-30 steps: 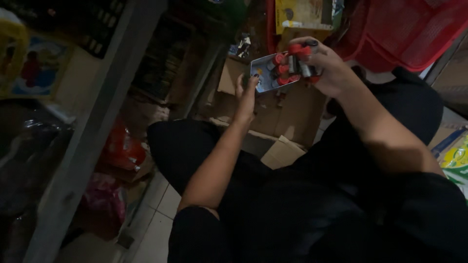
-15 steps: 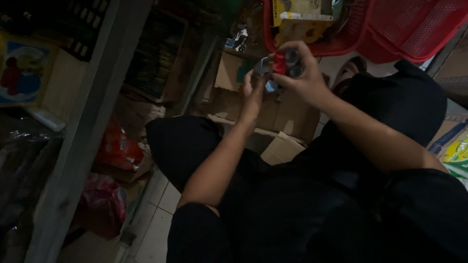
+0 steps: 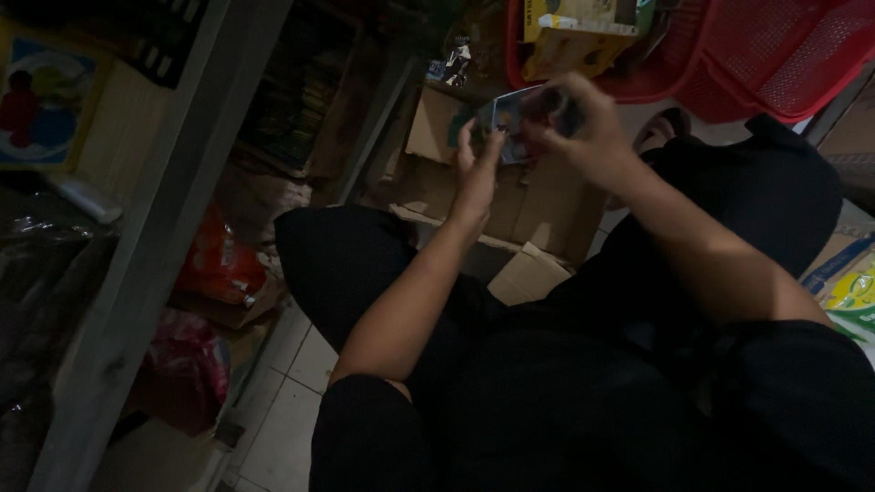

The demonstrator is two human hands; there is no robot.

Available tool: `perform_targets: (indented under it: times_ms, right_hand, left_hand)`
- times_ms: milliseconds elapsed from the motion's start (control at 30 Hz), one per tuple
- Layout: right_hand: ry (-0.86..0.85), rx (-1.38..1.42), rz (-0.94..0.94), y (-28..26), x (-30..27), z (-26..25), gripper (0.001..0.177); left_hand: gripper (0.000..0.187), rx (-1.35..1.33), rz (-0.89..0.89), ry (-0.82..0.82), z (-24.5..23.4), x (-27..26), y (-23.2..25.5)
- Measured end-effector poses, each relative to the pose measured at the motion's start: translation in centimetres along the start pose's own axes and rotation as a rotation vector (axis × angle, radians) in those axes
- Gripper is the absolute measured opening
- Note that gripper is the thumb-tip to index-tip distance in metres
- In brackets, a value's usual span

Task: The person sits on the floor and organizes small red-capped bottles into a clear plastic container, placing it on a shelf. They then sort various packaged snacks and items from a cardboard box into a red plastic basket.

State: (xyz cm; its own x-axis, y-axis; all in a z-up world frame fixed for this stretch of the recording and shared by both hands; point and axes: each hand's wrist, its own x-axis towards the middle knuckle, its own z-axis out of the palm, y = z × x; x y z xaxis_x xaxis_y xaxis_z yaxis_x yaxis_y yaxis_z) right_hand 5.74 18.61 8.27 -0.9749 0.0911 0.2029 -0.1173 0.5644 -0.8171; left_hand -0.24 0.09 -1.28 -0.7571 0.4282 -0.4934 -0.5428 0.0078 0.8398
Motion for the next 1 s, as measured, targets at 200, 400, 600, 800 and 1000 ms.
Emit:
perform_targets:
  times_ms: [200, 400, 600, 800, 1000]
  right_hand:
    - [0.118, 0.322, 0.18, 1.3, 0.3, -2.8, 0.023]
    - [0.062, 0.816, 0.233, 1.8, 0.1, -4.1, 0.043]
    - [-0.057, 0.499, 0.381, 1.9, 0.0, -4.2, 0.036]
    - [-0.046, -0.029, -0.038, 0.9, 0.0, -4.1, 0.042]
    - [0.026, -0.003, -0.076, -0.7, 0.7, -3.2, 0.045]
  left_hand:
    - [0.085, -0.032, 0.033, 0.038, 0.2, 0.8, -0.7]
    - [0.076, -0.041, 0.089, 0.031, -0.1, 0.8, -1.0]
    - [0.067, -0.132, 0.11, 0.004, 0.0, 0.8, -1.0]
    - [0.063, -0.102, 0.137, -0.017, -0.1, 0.6, -0.9]
    - [0.064, -0.048, 0.133, -0.02, 0.2, 0.6, -0.9]
